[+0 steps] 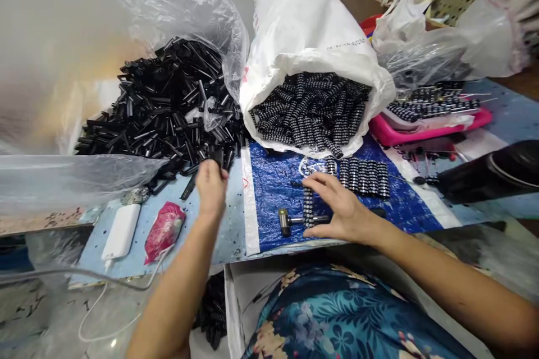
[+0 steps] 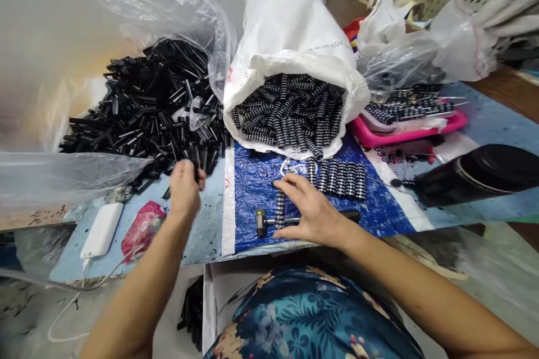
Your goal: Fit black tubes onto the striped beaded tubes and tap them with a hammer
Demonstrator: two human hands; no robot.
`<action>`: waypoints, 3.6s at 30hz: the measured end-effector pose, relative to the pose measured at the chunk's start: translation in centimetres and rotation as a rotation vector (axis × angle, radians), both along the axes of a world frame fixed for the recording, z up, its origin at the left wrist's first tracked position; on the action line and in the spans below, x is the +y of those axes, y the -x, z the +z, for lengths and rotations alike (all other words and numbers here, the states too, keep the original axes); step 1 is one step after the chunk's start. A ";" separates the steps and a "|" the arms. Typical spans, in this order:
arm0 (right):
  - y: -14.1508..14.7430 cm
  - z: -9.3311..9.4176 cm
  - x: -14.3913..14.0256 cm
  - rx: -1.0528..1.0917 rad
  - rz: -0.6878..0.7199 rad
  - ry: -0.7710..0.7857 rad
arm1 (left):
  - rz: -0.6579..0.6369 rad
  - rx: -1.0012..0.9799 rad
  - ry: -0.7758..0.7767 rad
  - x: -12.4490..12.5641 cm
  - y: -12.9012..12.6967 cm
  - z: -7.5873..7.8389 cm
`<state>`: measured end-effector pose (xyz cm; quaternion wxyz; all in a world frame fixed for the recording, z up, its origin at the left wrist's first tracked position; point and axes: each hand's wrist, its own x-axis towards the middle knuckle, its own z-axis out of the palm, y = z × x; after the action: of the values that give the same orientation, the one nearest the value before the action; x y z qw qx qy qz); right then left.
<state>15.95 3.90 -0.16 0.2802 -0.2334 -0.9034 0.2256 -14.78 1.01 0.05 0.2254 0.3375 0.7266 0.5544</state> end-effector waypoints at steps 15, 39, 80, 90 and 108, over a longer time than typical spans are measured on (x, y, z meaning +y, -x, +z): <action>1.0 -1.0 -3.0 0.074 0.064 -0.245 | -0.390 -0.767 0.114 -7.1 -13.2 -0.7; -1.6 -1.8 -1.9 -0.182 -0.164 -0.160 | -0.647 0.094 0.544 -4.7 -5.7 -3.5; -5.3 -0.8 7.3 -0.519 -0.130 -0.112 | -0.163 -0.286 0.314 -8.0 5.8 -0.3; -4.8 -2.5 10.0 -0.573 -0.044 -0.150 | 0.055 0.410 0.615 2.4 11.8 -3.2; -0.3 -3.5 4.3 -0.348 -0.149 0.124 | -0.601 0.532 0.350 -7.7 -4.7 -1.1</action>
<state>16.25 8.21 -3.61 0.1209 -0.3519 -0.9027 0.2160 -10.06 -6.72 -1.07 0.2355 0.6218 0.7119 0.2263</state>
